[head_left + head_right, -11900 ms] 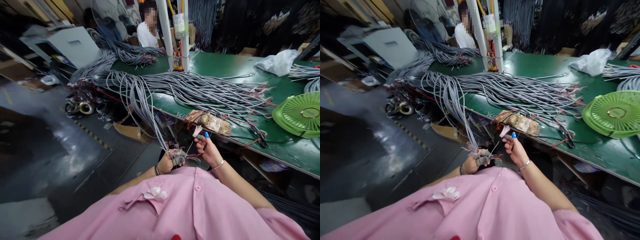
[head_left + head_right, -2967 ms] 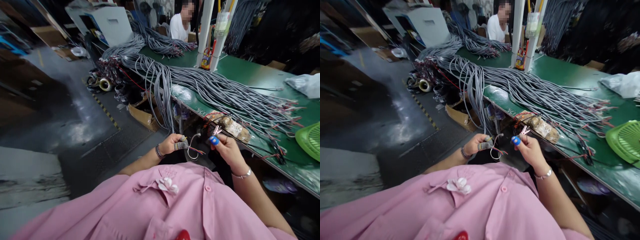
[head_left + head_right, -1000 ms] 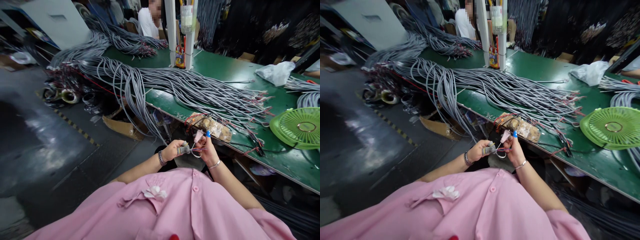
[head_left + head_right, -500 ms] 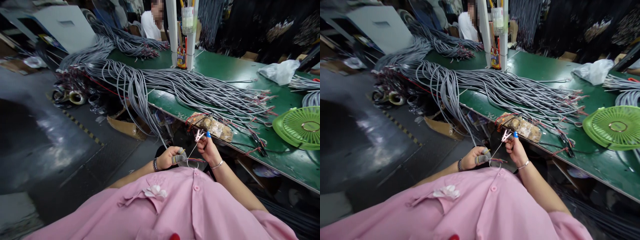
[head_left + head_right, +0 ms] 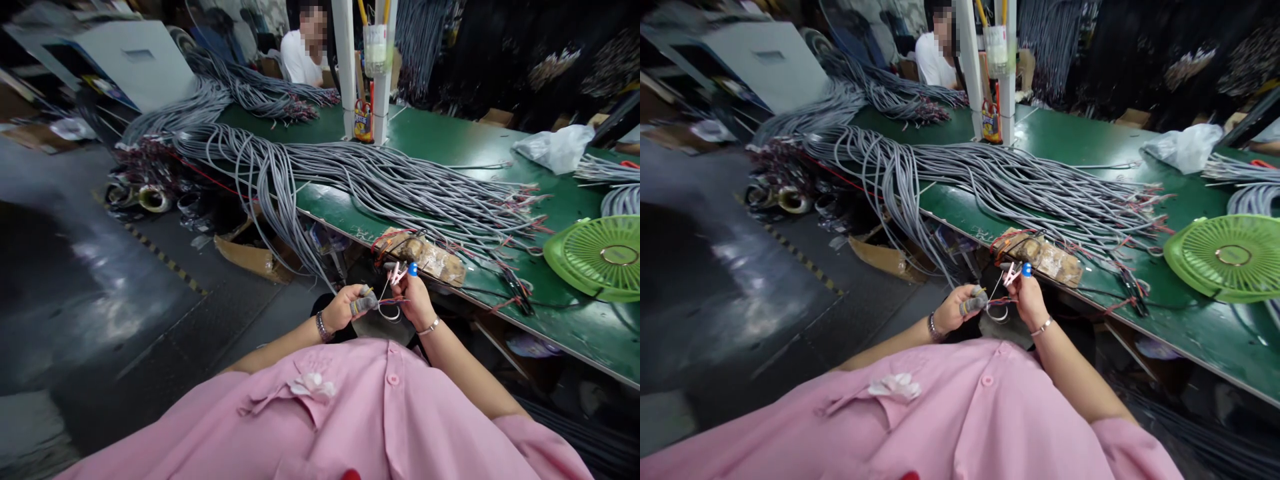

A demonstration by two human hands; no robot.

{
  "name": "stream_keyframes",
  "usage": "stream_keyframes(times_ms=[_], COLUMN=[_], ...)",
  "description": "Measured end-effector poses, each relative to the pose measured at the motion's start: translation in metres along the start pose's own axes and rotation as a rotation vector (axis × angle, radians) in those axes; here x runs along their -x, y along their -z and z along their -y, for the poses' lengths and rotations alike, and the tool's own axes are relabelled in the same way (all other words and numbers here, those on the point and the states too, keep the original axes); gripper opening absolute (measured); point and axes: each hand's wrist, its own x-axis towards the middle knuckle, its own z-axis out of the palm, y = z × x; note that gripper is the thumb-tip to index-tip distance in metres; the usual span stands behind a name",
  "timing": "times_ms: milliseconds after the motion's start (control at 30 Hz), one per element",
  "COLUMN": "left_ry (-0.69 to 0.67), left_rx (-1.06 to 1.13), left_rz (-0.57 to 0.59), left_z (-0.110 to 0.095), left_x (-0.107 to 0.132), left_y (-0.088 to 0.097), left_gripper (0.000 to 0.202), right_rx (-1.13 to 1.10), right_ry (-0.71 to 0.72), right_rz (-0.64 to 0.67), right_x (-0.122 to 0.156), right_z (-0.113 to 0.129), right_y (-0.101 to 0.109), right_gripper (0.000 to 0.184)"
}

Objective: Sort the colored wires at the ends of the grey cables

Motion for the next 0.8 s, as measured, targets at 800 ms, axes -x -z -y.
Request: stream_keyframes(times_ms=[800], left_ry=[0.076], left_rx=[0.039], left_rz=[0.121], left_z=[0.013], left_x=[0.003], left_y=[0.004], left_gripper=[0.049], right_rx=[-0.234], right_ry=[-0.169], right_rz=[0.123], right_x=[0.005], right_z=[-0.006], right_y=[0.010], right_gripper=[0.060])
